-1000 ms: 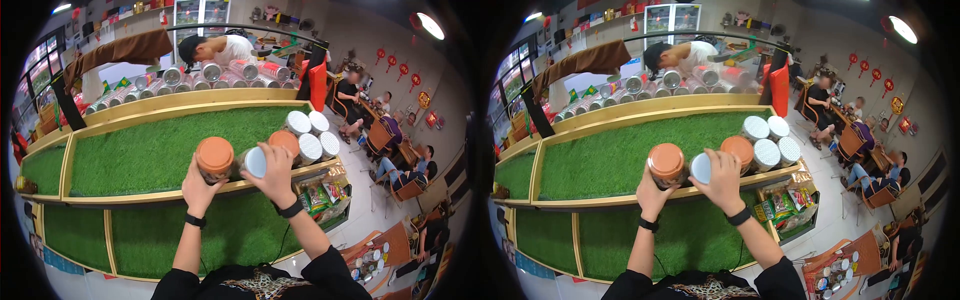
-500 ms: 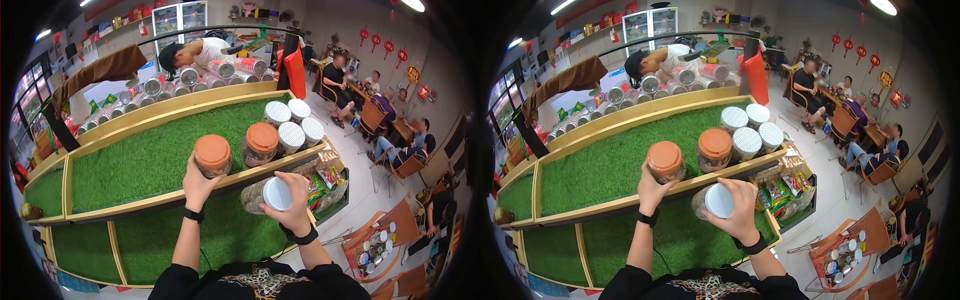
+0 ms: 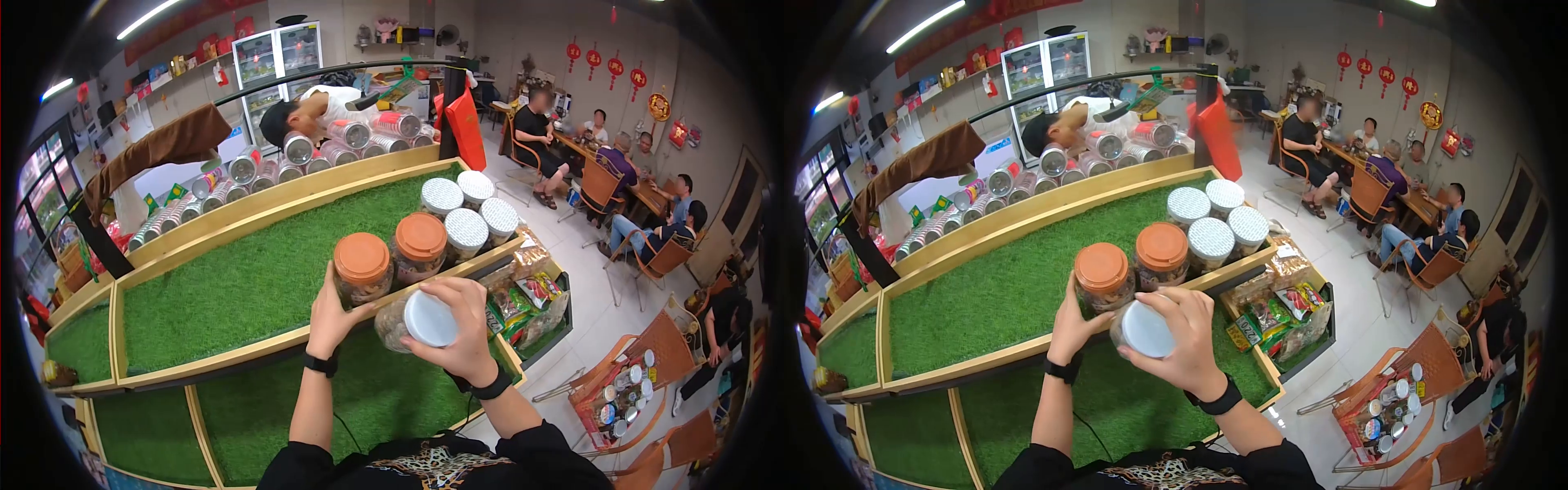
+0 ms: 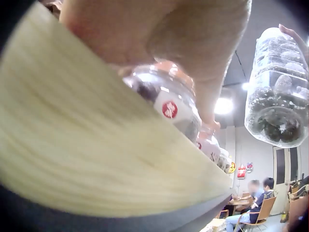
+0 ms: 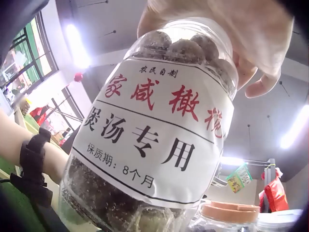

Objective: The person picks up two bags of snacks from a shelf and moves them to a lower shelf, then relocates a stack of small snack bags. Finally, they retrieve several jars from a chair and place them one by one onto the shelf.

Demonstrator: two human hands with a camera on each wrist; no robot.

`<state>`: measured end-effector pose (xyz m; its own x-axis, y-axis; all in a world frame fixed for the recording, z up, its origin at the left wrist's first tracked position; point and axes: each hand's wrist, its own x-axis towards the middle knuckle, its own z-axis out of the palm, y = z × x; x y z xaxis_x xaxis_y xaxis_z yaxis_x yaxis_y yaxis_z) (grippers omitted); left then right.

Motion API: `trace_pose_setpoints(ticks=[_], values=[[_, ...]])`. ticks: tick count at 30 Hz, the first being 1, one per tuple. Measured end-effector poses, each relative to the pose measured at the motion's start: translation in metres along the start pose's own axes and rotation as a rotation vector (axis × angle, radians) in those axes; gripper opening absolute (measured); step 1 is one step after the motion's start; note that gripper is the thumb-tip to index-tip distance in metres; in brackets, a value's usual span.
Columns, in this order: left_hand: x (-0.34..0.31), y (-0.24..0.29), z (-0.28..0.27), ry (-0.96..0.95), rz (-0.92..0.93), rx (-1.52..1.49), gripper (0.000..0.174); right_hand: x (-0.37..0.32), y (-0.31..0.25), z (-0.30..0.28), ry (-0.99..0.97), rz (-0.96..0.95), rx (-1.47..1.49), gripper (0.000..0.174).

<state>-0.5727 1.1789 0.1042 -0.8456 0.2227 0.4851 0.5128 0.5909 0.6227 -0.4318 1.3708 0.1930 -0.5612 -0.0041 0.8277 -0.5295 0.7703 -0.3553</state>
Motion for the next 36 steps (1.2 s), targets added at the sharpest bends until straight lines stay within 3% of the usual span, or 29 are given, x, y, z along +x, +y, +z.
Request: trace_pose_setpoints(ticks=[2, 4, 5, 6, 9, 14, 16, 17, 18, 22, 24, 32, 34, 36], values=[[-0.007, -0.002, -0.012, -0.043, 0.027, 0.037, 0.095, 0.012, -0.006, 0.009, 0.004, -0.034, 0.027, 0.067], [-0.016, -0.005, -0.022, 0.209, -0.064, -0.338, 0.075, 0.024, -0.014, 0.022, 0.028, -0.056, 0.081, 0.067], [-0.021, -0.001, -0.030, 0.293, -0.103, -0.427, 0.053, 0.030, -0.017, 0.031, 0.054, -0.073, 0.095, 0.066], [-0.026, -0.004, -0.035, 0.290, -0.109, -0.416, 0.053, 0.036, -0.019, 0.041, 0.053, -0.065, 0.105, 0.066], [-0.038, -0.003, -0.047, 0.529, -0.098, -0.608, 0.033, 0.054, -0.020, 0.078, 0.093, -0.119, 0.171, 0.067], [-0.049, -0.013, -0.038, 0.479, -0.135, -0.581, 0.035, 0.055, -0.016, 0.140, -0.028, -0.071, 0.149, 0.063], [-0.056, -0.023, -0.028, 0.299, -0.206, -0.380, 0.043, 0.044, -0.010, 0.158, -0.219, -0.109, -0.041, 0.063], [-0.058, -0.027, -0.023, 0.286, -0.121, -0.319, 0.054, 0.042, -0.005, 0.166, -0.158, -0.157, -0.041, 0.063], [-0.059, -0.027, -0.025, 0.284, -0.127, -0.316, 0.054, 0.044, -0.006, 0.164, -0.162, -0.153, -0.038, 0.063], [-0.056, -0.023, -0.030, 0.195, -0.233, -0.330, 0.064, 0.051, -0.004, 0.147, -0.288, -0.204, -0.151, 0.066], [-0.051, -0.037, -0.025, 0.243, -0.104, -0.246, 0.065, 0.046, 0.006, 0.142, -0.162, -0.264, -0.151, 0.067], [-0.034, -0.044, -0.034, 0.200, -0.145, -0.073, 0.078, -0.015, 0.044, 0.070, -0.247, 0.023, -0.072, 0.048], [-0.020, -0.054, -0.031, 0.243, -0.127, -0.091, 0.075, -0.029, 0.045, 0.044, -0.243, 0.050, -0.078, 0.044], [-0.015, -0.048, -0.031, 0.140, -0.186, -0.451, 0.072, -0.048, 0.049, 0.015, -0.222, 0.114, -0.063, 0.041]])
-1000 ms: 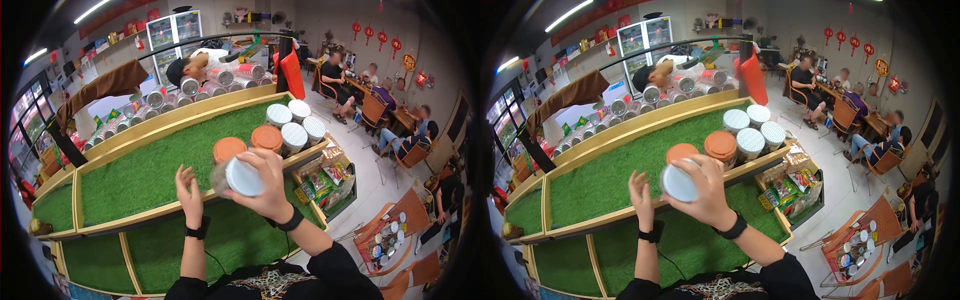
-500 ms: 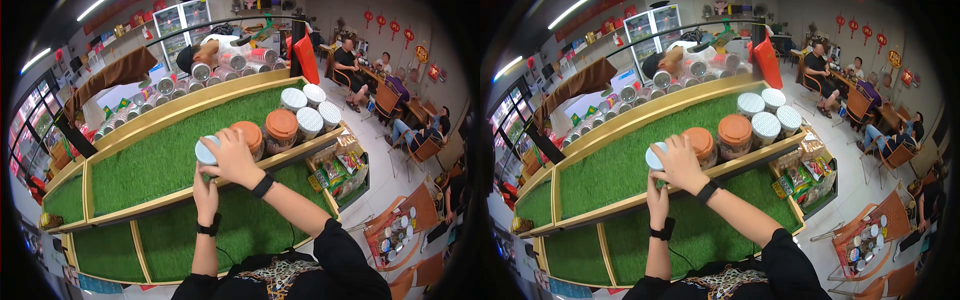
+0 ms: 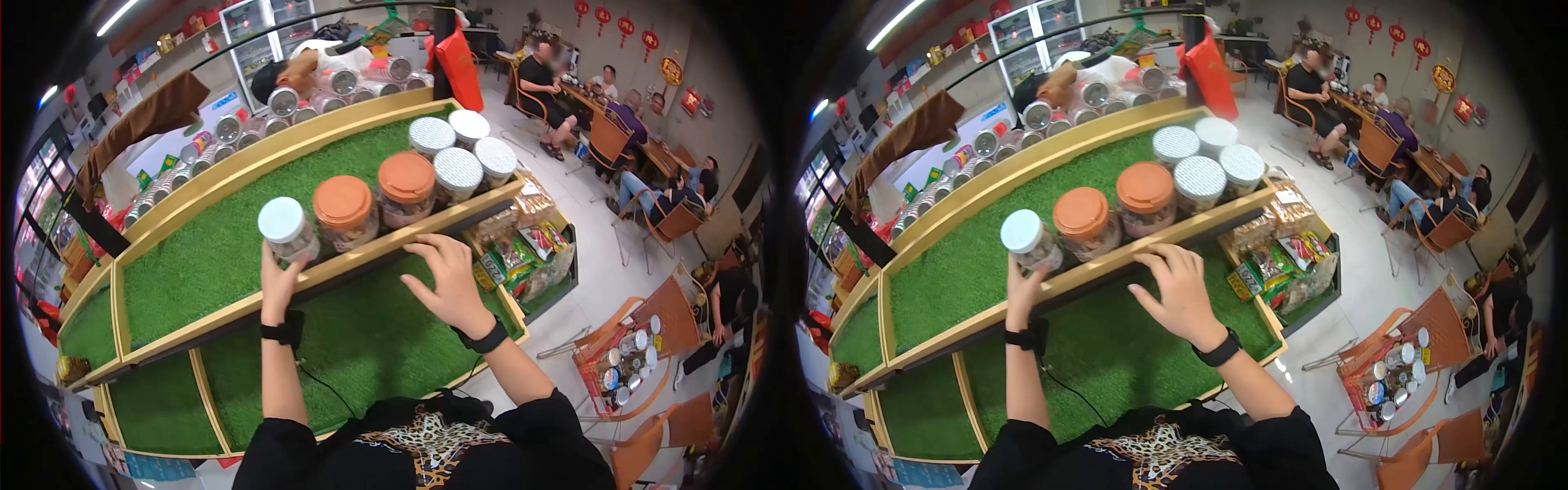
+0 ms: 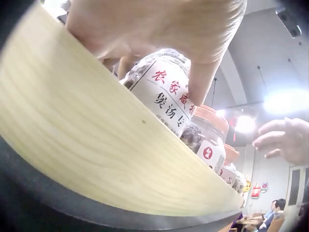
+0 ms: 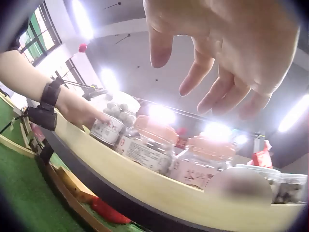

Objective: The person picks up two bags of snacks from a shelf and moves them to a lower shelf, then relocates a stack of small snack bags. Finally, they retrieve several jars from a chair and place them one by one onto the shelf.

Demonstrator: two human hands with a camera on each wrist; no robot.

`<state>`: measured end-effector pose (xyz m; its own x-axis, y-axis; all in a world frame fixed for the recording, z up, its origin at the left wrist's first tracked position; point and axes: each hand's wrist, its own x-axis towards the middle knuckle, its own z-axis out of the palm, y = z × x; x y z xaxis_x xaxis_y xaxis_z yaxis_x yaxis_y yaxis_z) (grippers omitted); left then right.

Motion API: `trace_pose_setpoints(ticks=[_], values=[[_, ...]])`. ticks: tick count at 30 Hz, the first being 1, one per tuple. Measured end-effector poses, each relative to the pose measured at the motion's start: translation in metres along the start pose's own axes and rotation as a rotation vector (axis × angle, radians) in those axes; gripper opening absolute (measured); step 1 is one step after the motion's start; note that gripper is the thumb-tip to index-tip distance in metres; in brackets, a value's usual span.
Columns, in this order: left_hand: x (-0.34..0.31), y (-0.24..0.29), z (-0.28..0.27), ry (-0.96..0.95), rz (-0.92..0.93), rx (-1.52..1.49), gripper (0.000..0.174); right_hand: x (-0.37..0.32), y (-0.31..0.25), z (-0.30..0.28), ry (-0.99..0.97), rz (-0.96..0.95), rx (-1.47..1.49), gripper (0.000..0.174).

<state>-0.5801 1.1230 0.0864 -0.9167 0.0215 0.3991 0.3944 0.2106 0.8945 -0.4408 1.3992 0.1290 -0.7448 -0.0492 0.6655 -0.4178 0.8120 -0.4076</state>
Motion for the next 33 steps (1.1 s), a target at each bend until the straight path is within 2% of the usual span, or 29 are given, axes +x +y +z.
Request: trace_pose_setpoints(ticks=[2, 5, 7, 10, 12, 14, 16, 18, 20, 21, 22, 24, 26, 28, 30, 33], values=[[0.003, -0.013, -0.005, -0.015, 0.038, 0.090, 0.068, -0.027, 0.009, -0.020, 0.086, 0.083, -0.032, 0.034], [0.003, -0.019, -0.014, -0.065, -0.010, 0.071, 0.064, -0.080, 0.026, -0.046, 0.147, 0.227, -0.036, 0.032], [0.010, -0.036, -0.027, -0.125, -0.038, 0.058, 0.064, -0.126, 0.033, -0.062, 0.137, 0.399, -0.044, 0.030], [-0.004, -0.012, -0.023, -0.208, -0.019, 0.040, 0.061, -0.194, 0.026, -0.099, 0.142, 0.608, -0.172, 0.029], [-0.044, 0.028, 0.003, 0.073, 0.177, 0.294, 0.059, -0.240, 0.015, -0.128, 0.189, 0.719, -0.264, 0.029], [-0.079, 0.052, 0.031, 0.353, 0.263, 0.458, 0.059, -0.282, -0.001, -0.154, 0.275, 0.913, -0.381, 0.027], [-0.127, 0.058, 0.075, 0.297, 0.326, 0.405, 0.058, -0.315, -0.021, -0.174, 0.360, 1.026, -0.459, 0.026], [-0.169, 0.092, 0.135, -0.099, 0.237, 0.190, 0.058, -0.339, -0.036, -0.187, 0.411, 1.123, -0.523, 0.026], [-0.195, 0.109, 0.174, -0.337, 0.018, -0.129, 0.059, -0.351, -0.042, -0.190, 0.413, 1.196, -0.608, 0.025], [-0.202, 0.125, 0.188, -0.422, -0.074, -0.220, 0.061, -0.352, -0.041, -0.190, 0.416, 1.180, -0.594, 0.024], [-0.204, 0.136, 0.199, -0.435, -0.071, -0.214, 0.061, -0.353, -0.040, -0.190, 0.422, 1.193, -0.590, 0.024], [-0.212, 0.156, 0.221, -0.651, -0.109, -0.322, 0.060, -0.354, -0.032, -0.195, 0.373, 1.118, -0.522, 0.029], [-0.219, 0.166, 0.245, -0.685, -0.042, -0.309, 0.061, -0.359, -0.021, -0.207, 0.315, 1.081, -0.507, 0.032], [-0.235, 0.175, 0.267, -0.686, 0.076, -0.171, 0.061, -0.369, -0.010, -0.231, 0.324, 1.049, -0.503, 0.033], [-0.256, 0.187, 0.290, -0.716, 0.067, -0.177, 0.060, -0.384, -0.004, -0.264, 0.364, 1.022, -0.522, 0.033], [-0.296, 0.207, 0.335, -0.804, 0.028, -0.195, 0.060, -0.423, -0.003, -0.322, 0.420, 1.091, -0.608, 0.033]])
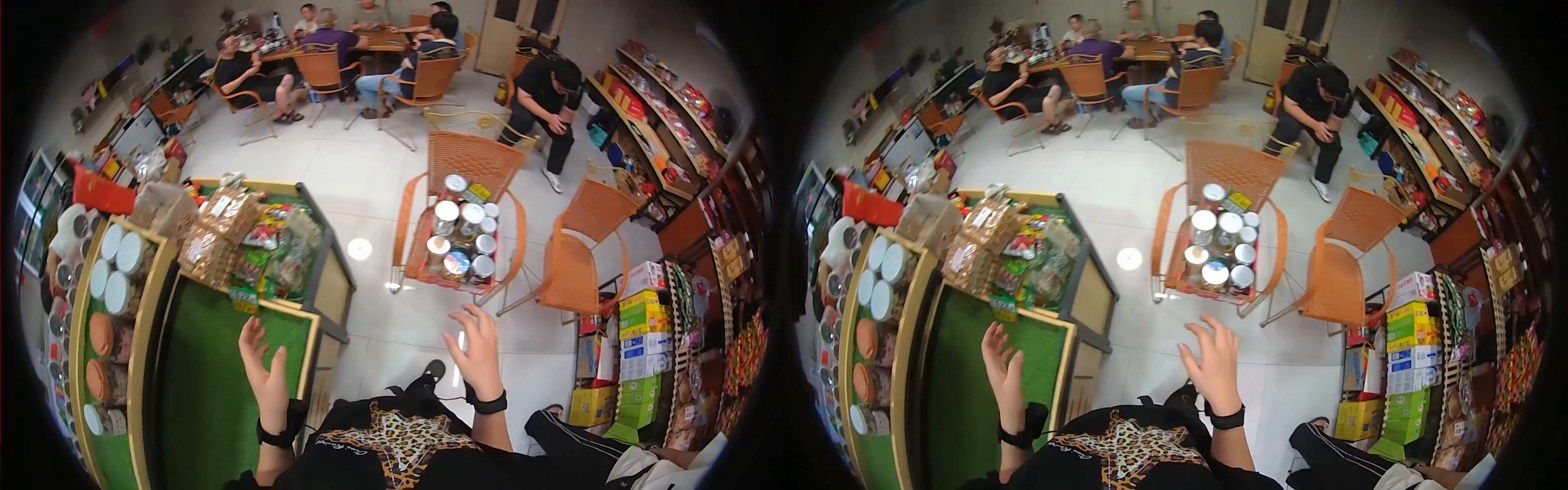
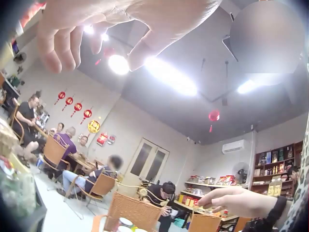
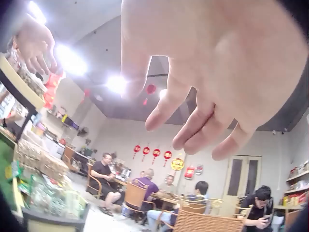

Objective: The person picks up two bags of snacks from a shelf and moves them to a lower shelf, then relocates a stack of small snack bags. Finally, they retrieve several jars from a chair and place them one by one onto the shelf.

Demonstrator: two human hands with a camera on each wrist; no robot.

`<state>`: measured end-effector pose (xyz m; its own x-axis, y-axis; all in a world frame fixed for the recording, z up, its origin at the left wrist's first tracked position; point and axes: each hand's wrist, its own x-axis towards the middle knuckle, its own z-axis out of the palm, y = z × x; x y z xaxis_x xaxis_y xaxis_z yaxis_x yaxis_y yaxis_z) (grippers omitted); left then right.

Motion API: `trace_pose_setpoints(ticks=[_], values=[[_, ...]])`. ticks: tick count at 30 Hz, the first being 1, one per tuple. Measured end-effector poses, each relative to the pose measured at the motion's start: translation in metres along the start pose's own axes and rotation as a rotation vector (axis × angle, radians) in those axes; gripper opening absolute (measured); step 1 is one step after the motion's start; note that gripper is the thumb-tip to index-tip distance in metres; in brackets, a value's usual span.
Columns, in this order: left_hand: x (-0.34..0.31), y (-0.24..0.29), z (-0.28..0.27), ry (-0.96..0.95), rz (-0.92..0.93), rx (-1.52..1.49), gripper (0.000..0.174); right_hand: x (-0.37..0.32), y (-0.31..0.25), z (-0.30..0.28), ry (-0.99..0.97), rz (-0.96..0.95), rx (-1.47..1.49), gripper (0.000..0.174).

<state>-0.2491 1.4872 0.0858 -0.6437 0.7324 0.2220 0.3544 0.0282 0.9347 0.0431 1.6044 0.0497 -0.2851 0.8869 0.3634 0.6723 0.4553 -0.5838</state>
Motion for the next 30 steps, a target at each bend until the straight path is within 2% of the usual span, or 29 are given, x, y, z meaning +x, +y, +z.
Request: trace_pose_setpoints(ticks=[6, 9, 13, 19, 21, 23, 30], values=[[0.012, 0.041, 0.128, -0.250, -0.013, -0.134, 0.061, -0.020, 0.102, -0.090, 0.140, 0.214, -0.187, 0.033], [0.010, 0.055, 0.172, -0.329, 0.070, -0.101, 0.063, -0.042, 0.141, -0.115, 0.117, 0.310, -0.290, 0.031], [0.002, 0.062, 0.208, -0.408, 0.055, -0.042, 0.064, -0.053, 0.155, -0.128, 0.105, 0.352, -0.257, 0.030], [0.007, 0.059, 0.249, -0.512, 0.111, 0.016, 0.064, -0.048, 0.153, -0.114, 0.109, 0.318, -0.083, 0.026], [0.013, 0.060, 0.264, -0.532, 0.132, 0.017, 0.064, -0.046, 0.158, -0.114, 0.134, 0.304, -0.093, 0.025], [0.019, 0.060, 0.276, -0.552, 0.148, 0.021, 0.064, -0.045, 0.164, -0.117, 0.058, 0.400, -0.074, 0.023], [0.049, 0.051, 0.316, -0.590, 0.131, 0.025, 0.064, -0.014, 0.187, -0.122, 0.038, 0.418, -0.116, 0.023]])
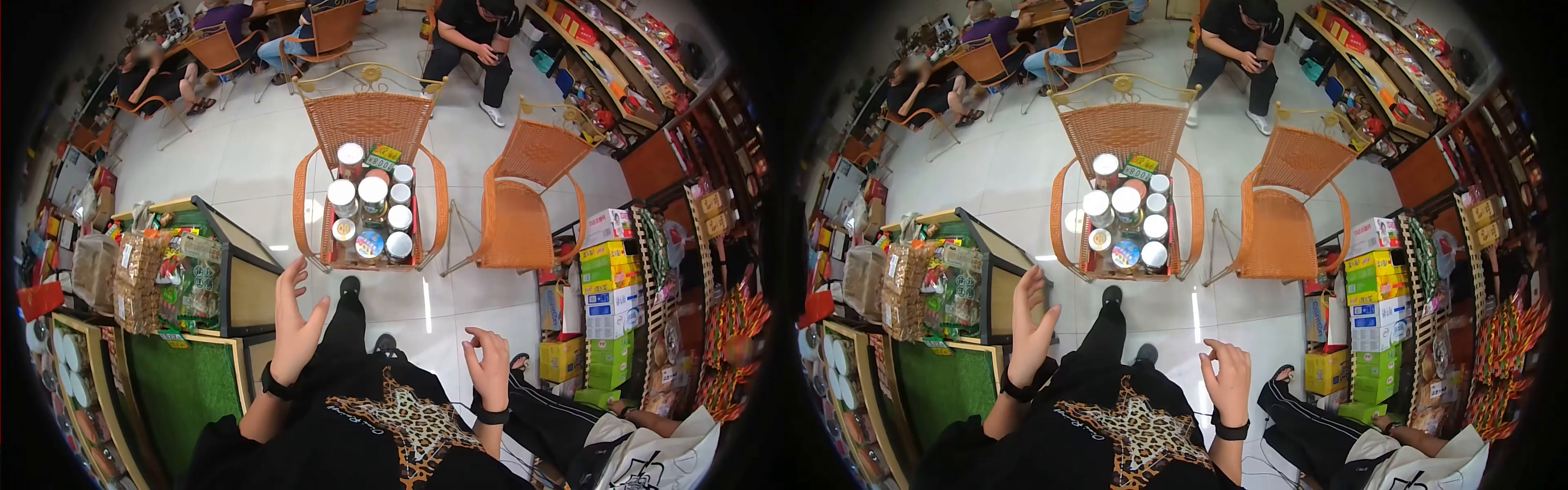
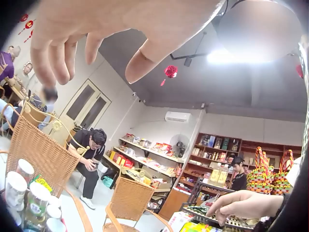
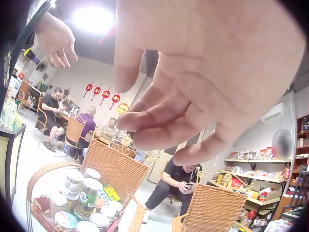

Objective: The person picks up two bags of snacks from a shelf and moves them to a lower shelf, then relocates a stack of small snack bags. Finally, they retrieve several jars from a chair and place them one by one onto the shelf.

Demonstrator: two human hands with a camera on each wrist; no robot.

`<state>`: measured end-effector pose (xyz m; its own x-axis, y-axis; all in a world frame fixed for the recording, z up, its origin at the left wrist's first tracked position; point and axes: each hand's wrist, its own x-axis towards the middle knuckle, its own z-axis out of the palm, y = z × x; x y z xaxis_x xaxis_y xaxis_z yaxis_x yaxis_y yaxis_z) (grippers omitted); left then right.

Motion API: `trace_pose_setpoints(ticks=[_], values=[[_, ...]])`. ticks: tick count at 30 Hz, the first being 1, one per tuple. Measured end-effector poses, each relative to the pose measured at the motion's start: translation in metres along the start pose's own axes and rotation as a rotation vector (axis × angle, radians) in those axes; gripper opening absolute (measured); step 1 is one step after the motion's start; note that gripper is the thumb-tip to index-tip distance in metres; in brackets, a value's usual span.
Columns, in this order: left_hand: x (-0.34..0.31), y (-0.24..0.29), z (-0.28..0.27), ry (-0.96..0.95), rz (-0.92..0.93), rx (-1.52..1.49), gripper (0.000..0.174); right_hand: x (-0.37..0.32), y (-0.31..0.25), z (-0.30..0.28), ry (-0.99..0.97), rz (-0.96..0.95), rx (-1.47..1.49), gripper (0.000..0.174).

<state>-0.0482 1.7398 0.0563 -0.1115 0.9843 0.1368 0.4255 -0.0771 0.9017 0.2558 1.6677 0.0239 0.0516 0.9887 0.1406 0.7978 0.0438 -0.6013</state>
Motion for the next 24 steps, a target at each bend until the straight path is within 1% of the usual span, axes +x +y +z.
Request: trace_pose_setpoints(ticks=[5, 7, 9, 11, 12, 14, 15, 17, 18, 19, 20, 21, 22, 23, 24], values=[[0.037, -0.018, 0.003, 0.031, -0.029, 0.002, 0.064, 0.049, -0.011, 0.019, -0.069, -0.043, 0.005, 0.022], [0.051, -0.030, 0.005, 0.038, -0.048, 0.026, 0.063, 0.072, -0.018, 0.031, -0.136, -0.080, 0.060, 0.023], [0.063, -0.041, 0.007, 0.022, -0.095, 0.036, 0.062, 0.098, -0.022, 0.049, -0.187, -0.099, 0.066, 0.023], [0.075, -0.056, 0.008, -0.002, -0.149, 0.045, 0.061, 0.127, -0.029, 0.069, -0.297, -0.154, 0.071, 0.024], [0.081, -0.067, 0.009, -0.024, -0.168, 0.067, 0.061, 0.142, -0.034, 0.080, -0.317, -0.148, 0.072, 0.024], [0.097, -0.091, 0.013, -0.052, -0.202, 0.104, 0.059, 0.175, -0.042, 0.107, -0.401, -0.182, 0.115, 0.031], [0.108, -0.107, 0.016, -0.054, -0.229, 0.099, 0.059, 0.193, -0.043, 0.125, -0.427, -0.174, 0.111, 0.031], [0.126, -0.150, 0.026, -0.149, -0.320, 0.064, 0.056, 0.224, -0.036, 0.172, -0.646, -0.030, 0.247, 0.047], [0.132, -0.181, 0.033, -0.215, -0.379, 0.081, 0.056, 0.238, -0.033, 0.196, -0.679, -0.018, 0.241, 0.047], [0.141, -0.216, 0.044, -0.216, -0.407, 0.075, 0.056, 0.253, -0.030, 0.222, -0.723, 0.026, 0.258, 0.054], [0.149, -0.249, 0.054, -0.275, -0.566, -0.126, 0.055, 0.269, -0.030, 0.244, -0.760, 0.072, 0.276, 0.062], [0.161, -0.268, 0.058, -0.331, -0.721, -0.330, 0.053, 0.285, -0.034, 0.261, -0.779, 0.083, 0.273, 0.062], [0.178, -0.275, 0.059, -0.333, -0.741, -0.333, 0.053, 0.300, -0.037, 0.278, -0.815, 0.079, 0.153, 0.067], [0.197, -0.281, 0.063, -0.253, -0.879, -0.483, 0.054, 0.314, -0.040, 0.293, -0.847, 0.076, 0.033, 0.072], [0.213, -0.286, 0.067, -0.168, -1.014, -0.630, 0.055, 0.328, -0.043, 0.306, -0.860, 0.089, 0.033, 0.072]])
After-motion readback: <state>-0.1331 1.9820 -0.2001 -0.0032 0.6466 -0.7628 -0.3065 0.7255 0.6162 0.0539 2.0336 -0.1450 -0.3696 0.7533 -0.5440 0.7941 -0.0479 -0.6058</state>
